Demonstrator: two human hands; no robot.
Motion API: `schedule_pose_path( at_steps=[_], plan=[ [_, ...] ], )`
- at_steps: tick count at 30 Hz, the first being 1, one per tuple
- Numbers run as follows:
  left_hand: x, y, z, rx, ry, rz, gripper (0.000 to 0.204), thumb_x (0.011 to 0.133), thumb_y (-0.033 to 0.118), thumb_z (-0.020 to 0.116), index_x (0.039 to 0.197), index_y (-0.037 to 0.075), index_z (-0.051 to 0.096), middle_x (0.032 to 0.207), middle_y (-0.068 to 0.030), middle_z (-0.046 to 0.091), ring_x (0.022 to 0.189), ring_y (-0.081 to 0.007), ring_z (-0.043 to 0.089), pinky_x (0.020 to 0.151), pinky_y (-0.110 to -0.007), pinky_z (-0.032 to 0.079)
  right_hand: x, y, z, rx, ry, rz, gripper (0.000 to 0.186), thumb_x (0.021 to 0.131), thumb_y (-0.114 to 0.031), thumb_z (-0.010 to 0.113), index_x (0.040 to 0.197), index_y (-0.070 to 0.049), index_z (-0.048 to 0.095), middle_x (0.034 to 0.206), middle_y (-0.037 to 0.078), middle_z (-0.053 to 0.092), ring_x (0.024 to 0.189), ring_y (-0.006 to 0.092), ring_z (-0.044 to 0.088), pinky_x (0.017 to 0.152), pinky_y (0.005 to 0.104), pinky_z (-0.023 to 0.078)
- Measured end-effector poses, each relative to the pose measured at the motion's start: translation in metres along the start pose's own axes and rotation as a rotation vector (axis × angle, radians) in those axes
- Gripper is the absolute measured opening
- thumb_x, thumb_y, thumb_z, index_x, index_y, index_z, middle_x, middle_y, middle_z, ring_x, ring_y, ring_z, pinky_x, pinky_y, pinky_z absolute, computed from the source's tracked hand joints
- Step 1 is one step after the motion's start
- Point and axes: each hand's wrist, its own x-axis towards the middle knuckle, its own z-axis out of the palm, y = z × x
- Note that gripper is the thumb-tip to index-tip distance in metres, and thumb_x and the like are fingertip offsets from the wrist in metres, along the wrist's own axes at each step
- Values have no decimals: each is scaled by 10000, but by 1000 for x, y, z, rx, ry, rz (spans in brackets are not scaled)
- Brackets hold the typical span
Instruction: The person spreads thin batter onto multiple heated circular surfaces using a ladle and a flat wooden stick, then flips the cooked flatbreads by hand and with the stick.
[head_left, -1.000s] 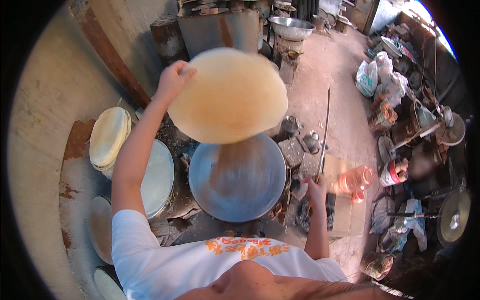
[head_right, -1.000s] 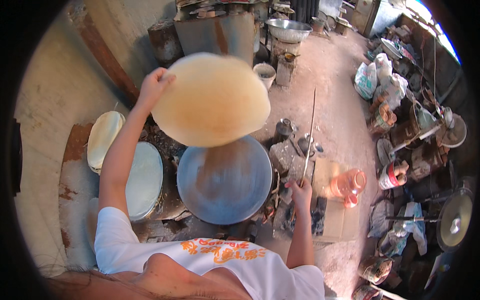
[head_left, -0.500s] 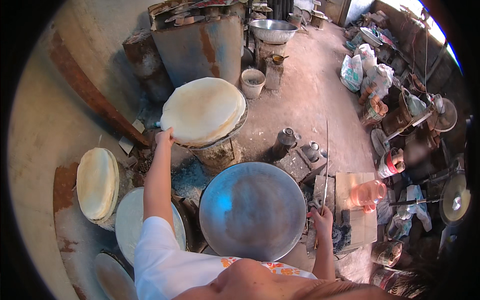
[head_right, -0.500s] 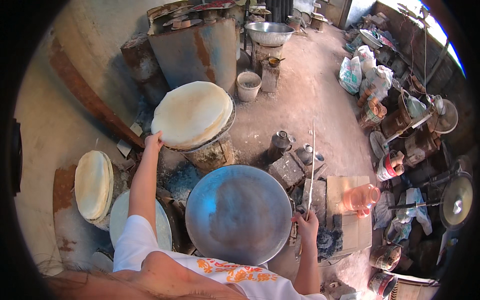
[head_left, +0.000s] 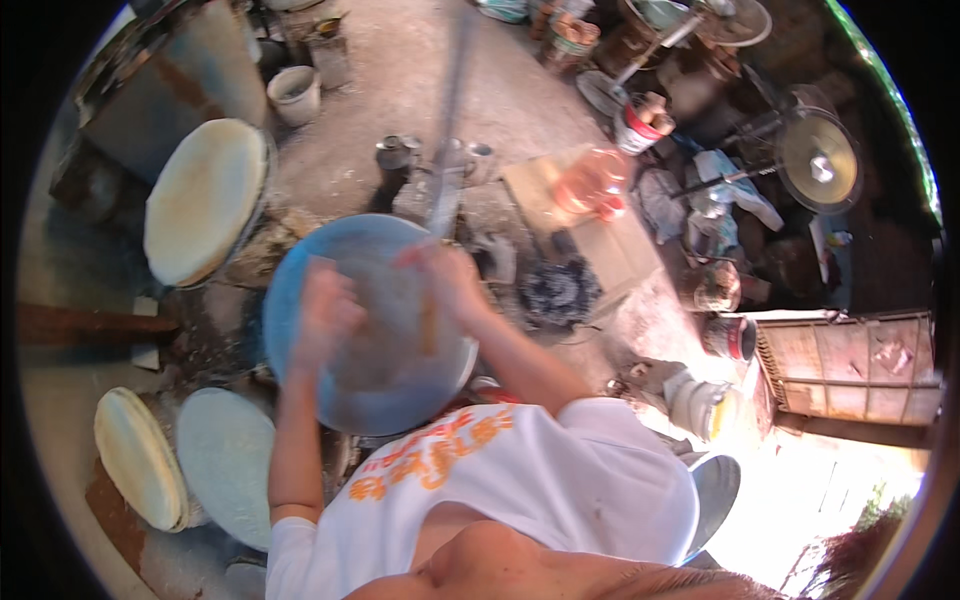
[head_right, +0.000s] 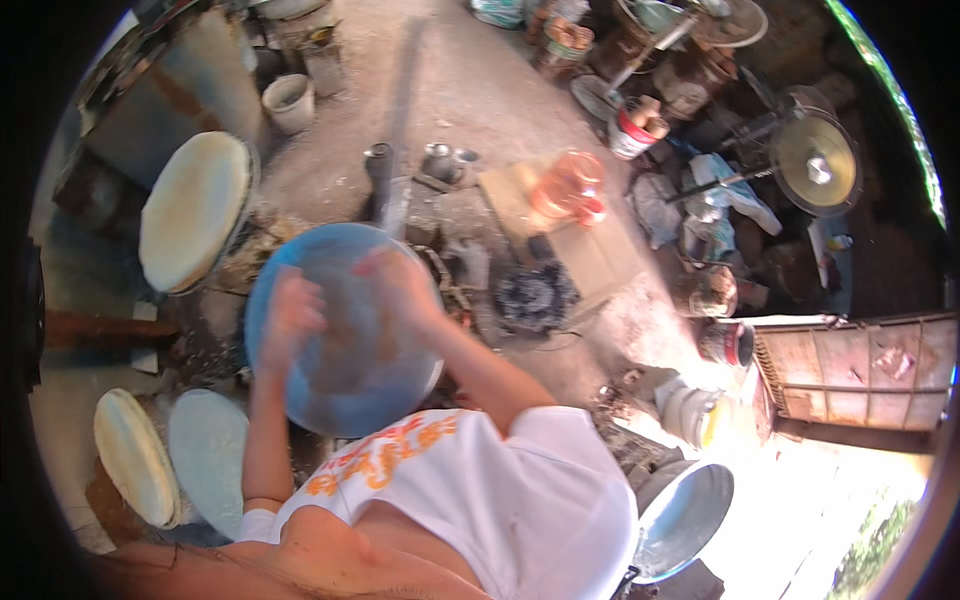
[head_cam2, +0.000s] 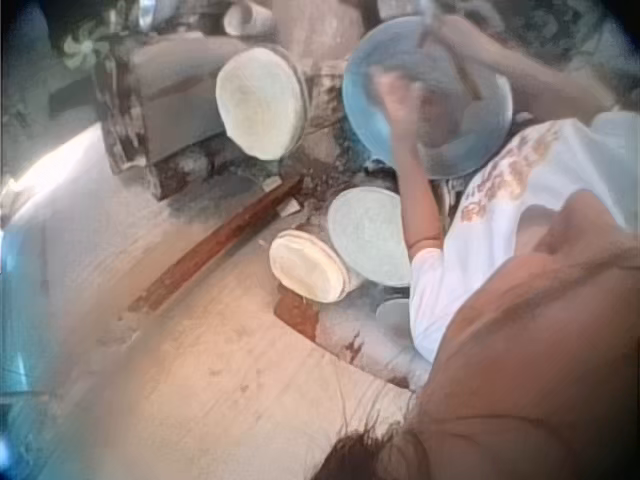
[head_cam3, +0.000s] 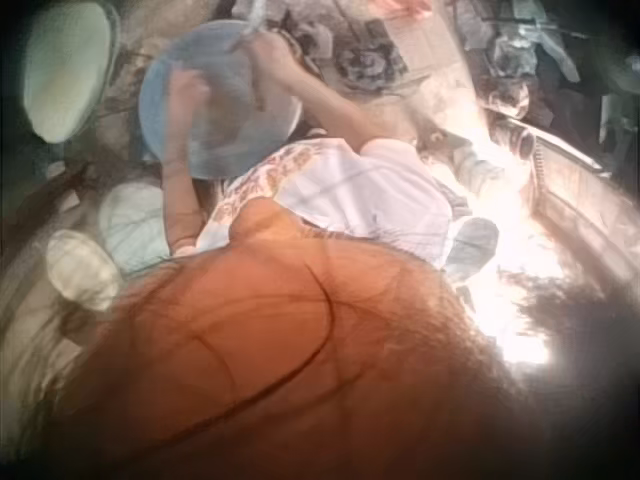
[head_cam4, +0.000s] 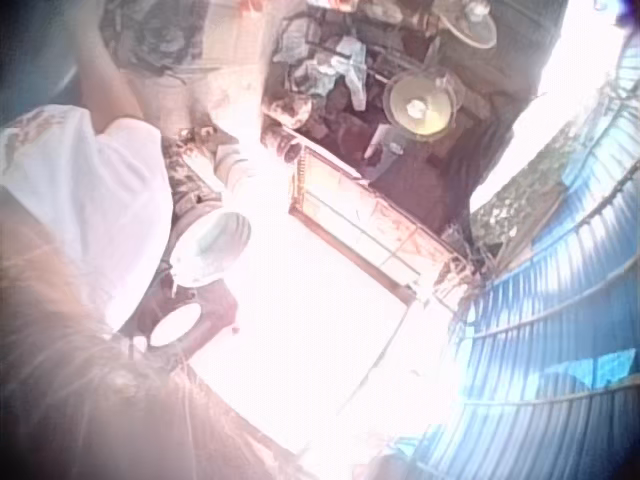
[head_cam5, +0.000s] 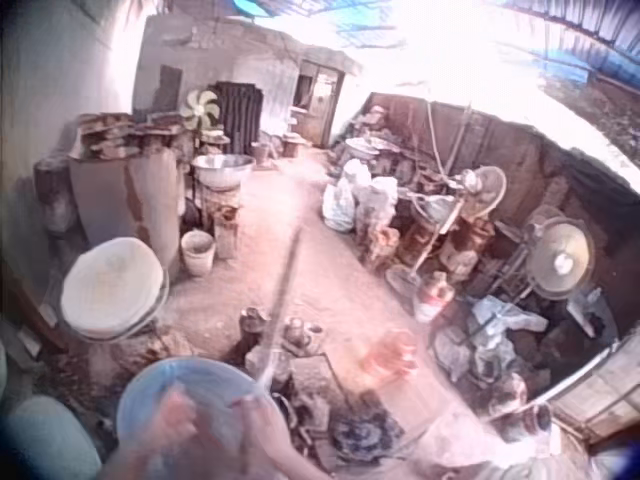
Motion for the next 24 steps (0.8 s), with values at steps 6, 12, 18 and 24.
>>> schedule_pose_path(
  at_steps=[6,12,18,24],
  plan=[
    [-48,-32,129,0,103,-247,239,855,69,514,1070,-7,586,455,48,341,323,-65,288,341,-247,303,-13,56,-139,-680,142,-370,293,726,-204,723,1003,-118,682,1113,134,596,1125,335,488,951,407,402],
    [-62,-29,160,-173,285,-35,181,893,89,506,1032,-3,578,443,37,344,310,-66,295,337,-244,301,65,152,-154,-1004,65,-364,303,690,-67,662,993,-76,659,972,116,644,1025,337,556,901,410,451],
    [-140,-29,126,-152,522,177,179,906,94,498,1043,2,566,437,37,335,308,-62,293,338,-242,298,-13,105,-97,-433,220,-463,279,737,12,626,1008,-53,630,1004,149,634,922,292,613,859,368,475],
    [-215,-33,102,-276,643,323,164,917,93,488,1041,3,545,440,35,338,308,-65,294,337,-243,308,91,85,-19,-837,41,-496,153,780,-143,597,893,-66,666,881,144,659,847,333,609,763,472,458]
  ],
)
